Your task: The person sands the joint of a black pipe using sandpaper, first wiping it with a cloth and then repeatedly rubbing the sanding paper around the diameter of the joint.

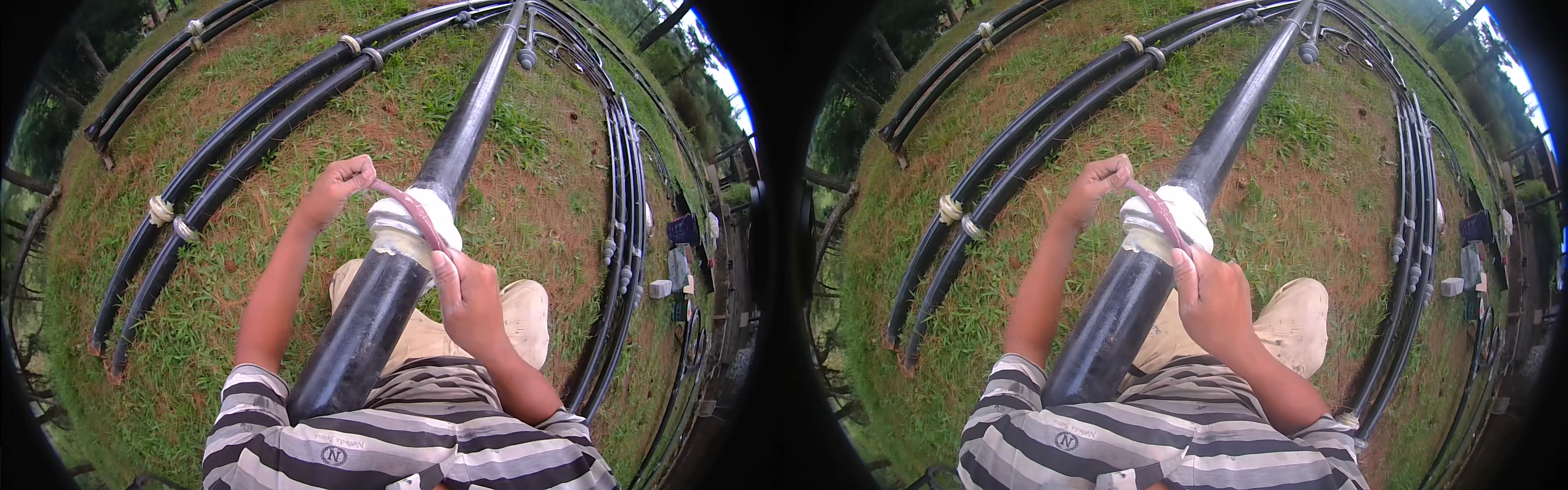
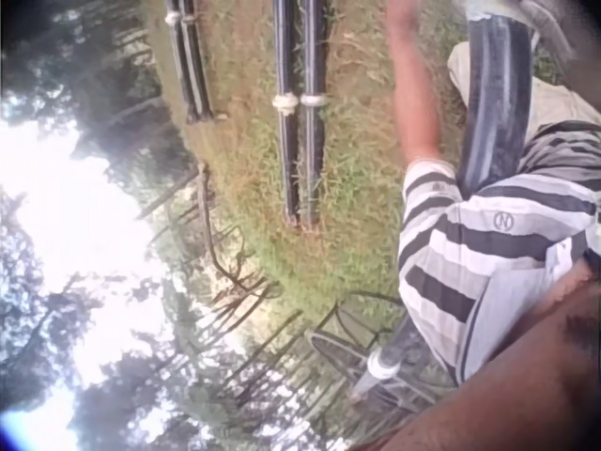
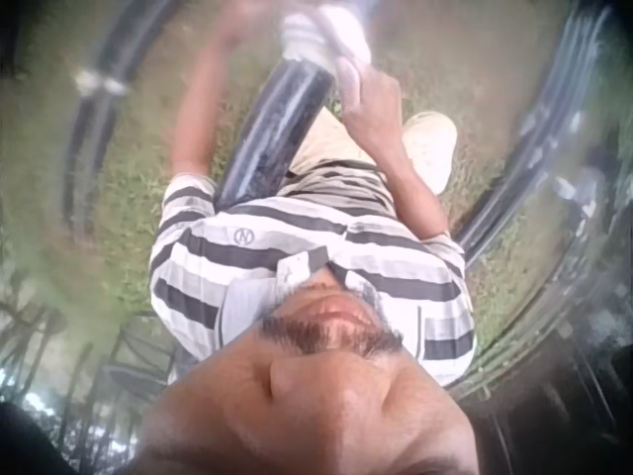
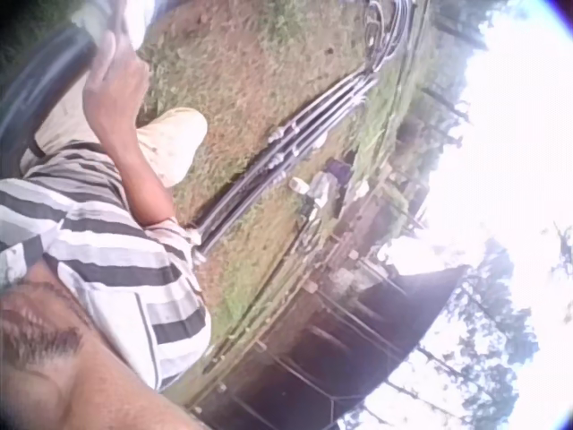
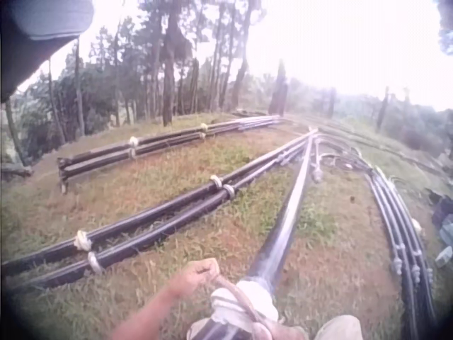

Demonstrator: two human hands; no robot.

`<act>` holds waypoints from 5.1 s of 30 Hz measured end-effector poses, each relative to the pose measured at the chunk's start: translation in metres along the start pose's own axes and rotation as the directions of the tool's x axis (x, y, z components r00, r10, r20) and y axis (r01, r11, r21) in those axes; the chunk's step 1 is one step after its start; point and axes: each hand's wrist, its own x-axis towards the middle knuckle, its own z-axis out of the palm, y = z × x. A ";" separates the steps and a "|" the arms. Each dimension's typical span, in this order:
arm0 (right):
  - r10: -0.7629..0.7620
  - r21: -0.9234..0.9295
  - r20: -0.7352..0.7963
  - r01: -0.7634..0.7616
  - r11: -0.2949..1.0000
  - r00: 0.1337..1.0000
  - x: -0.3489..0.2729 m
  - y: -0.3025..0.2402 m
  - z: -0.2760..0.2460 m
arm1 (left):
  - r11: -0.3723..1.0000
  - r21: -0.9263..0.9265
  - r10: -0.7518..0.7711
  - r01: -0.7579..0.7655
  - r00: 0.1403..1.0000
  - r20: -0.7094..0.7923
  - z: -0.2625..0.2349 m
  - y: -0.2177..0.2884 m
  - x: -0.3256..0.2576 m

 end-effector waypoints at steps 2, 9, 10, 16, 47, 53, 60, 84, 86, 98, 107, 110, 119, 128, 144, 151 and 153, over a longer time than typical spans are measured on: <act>0.058 0.025 0.040 -0.059 0.998 0.998 -0.029 -0.001 -0.005 | 0.996 -0.079 0.055 -0.052 0.998 0.030 0.013 0.011 0.000; 0.001 0.010 0.000 -0.001 1.000 1.000 -0.001 -0.011 -0.002 | 0.993 -0.115 0.001 -0.002 1.000 -0.009 0.010 0.001 0.009; -0.001 -0.002 -0.001 0.001 1.000 1.000 0.015 -0.009 0.002 | 0.988 -0.149 -0.027 0.029 0.999 0.021 0.003 -0.023 0.011; 0.094 0.002 -0.018 -0.094 0.996 0.995 -0.028 0.007 -0.010 | 0.964 -0.267 0.001 0.000 1.000 0.003 0.045 -0.007 0.002; 0.016 -0.077 0.034 -0.013 0.997 0.999 -0.005 -0.015 -0.003 | 0.777 -0.630 -0.045 0.007 0.998 -0.044 0.051 -0.044 -0.018; -0.010 -0.166 0.097 0.026 0.986 0.995 -0.025 -0.011 -0.008 | 0.905 -0.403 0.200 -0.138 0.973 0.117 0.019 -0.043 0.000; 0.038 -0.110 0.026 -0.035 0.993 0.999 -0.017 -0.007 -0.008 | 0.771 -0.636 0.038 -0.035 0.999 -0.009 0.040 -0.056 -0.005; 0.013 -0.186 0.006 -0.012 0.982 1.000 -0.033 0.001 -0.002 | 0.823 -0.544 0.168 -0.163 0.985 -0.041 0.042 -0.047 -0.004; -0.045 -0.224 0.017 0.048 0.973 0.999 -0.028 -0.004 0.000 | 0.879 -0.423 0.245 -0.220 0.970 0.005 0.032 -0.048 0.004; -0.021 -0.275 0.059 0.036 0.961 0.998 -0.017 -0.003 0.003 | 0.925 -0.318 0.209 -0.207 0.978 -0.028 0.020 -0.040 -0.010; 0.064 -0.231 0.078 -0.044 0.972 0.995 -0.046 0.005 -0.001 | 0.917 -0.321 0.254 -0.238 0.967 0.007 0.026 -0.029 -0.015; -0.116 -0.235 0.011 0.115 0.965 0.993 -0.002 0.000 0.010 | 0.923 -0.331 0.192 -0.196 0.980 -0.045 0.026 -0.044 -0.006; -0.003 -0.254 0.054 0.017 0.967 0.999 -0.020 -0.006 0.004 | 0.925 -0.323 0.214 -0.203 0.977 -0.001 0.024 -0.033 0.002; -0.062 -0.266 0.048 0.072 0.961 0.997 -0.039 -0.008 -0.003 | 0.912 -0.335 0.257 -0.237 0.966 0.013 0.028 -0.030 0.001; -0.054 -0.248 0.083 0.073 0.966 0.995 -0.020 -0.011 -0.007 | 0.863 -0.482 0.133 -0.150 0.989 -0.070 0.042 -0.058 0.002; -0.075 -0.225 0.074 0.090 0.970 0.994 0.000 -0.010 0.003 | 0.912 -0.377 0.163 -0.160 0.986 -0.024 0.035 -0.051 0.003; -0.133 -0.246 0.047 0.140 0.959 0.990 0.005 -0.013 0.006 | 0.927 -0.351 0.113 -0.131 0.991 -0.070 0.041 -0.060 0.002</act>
